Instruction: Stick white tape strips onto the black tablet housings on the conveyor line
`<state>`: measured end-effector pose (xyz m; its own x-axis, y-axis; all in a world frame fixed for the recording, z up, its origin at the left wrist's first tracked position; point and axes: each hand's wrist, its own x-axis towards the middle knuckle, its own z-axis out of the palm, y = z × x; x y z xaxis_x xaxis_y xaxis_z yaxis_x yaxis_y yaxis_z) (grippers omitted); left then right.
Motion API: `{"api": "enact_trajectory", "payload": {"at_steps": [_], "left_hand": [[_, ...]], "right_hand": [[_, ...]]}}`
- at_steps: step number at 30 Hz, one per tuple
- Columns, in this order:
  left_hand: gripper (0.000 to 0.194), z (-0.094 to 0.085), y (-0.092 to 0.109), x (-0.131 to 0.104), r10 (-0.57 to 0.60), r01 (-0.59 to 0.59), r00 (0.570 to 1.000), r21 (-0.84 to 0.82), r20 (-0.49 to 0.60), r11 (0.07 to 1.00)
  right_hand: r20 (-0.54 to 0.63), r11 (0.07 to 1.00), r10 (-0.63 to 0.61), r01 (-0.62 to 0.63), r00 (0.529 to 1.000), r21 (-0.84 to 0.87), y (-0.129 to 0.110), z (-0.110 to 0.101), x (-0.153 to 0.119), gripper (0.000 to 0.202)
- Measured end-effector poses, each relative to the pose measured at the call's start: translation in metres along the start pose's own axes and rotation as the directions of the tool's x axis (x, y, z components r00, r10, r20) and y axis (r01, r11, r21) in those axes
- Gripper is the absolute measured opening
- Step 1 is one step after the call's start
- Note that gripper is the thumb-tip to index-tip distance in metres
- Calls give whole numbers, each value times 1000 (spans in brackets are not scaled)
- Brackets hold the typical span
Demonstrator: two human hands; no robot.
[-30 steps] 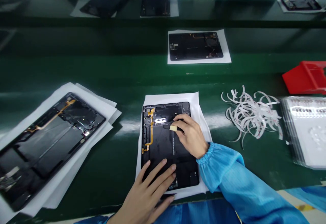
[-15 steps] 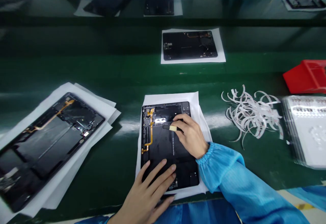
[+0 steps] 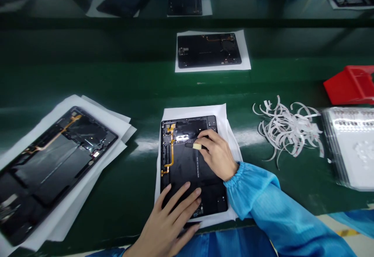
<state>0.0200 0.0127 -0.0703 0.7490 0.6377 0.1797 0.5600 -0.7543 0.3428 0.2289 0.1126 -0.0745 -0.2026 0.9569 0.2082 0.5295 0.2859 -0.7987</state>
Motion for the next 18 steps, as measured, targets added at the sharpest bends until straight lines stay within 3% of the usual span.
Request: {"api": "enact_trajectory", "payload": {"at_steps": [5, 10, 13, 18], "left_hand": [[40, -2, -3, 0, 30, -30, 999, 26, 19, 999], [68, -15, -9, 7, 65, -74, 993, 96, 100, 993], [74, -20, -15, 15, 72, -88, 988, 117, 134, 989], [78, -23, -32, 46, 39, -58, 990, 134, 137, 989]], "right_hand": [[-8, 1000, -6, 6, 1000, -18, -1, 1, 0, 24], [1, 999, 35, -35, 999, -16, -2, 2, 0, 42], [-17, 998, 54, -54, 998, 16, -2, 1, 0, 45], [-206, 986, 120, -92, 971, 139, -5, -1, 1, 27]]}}
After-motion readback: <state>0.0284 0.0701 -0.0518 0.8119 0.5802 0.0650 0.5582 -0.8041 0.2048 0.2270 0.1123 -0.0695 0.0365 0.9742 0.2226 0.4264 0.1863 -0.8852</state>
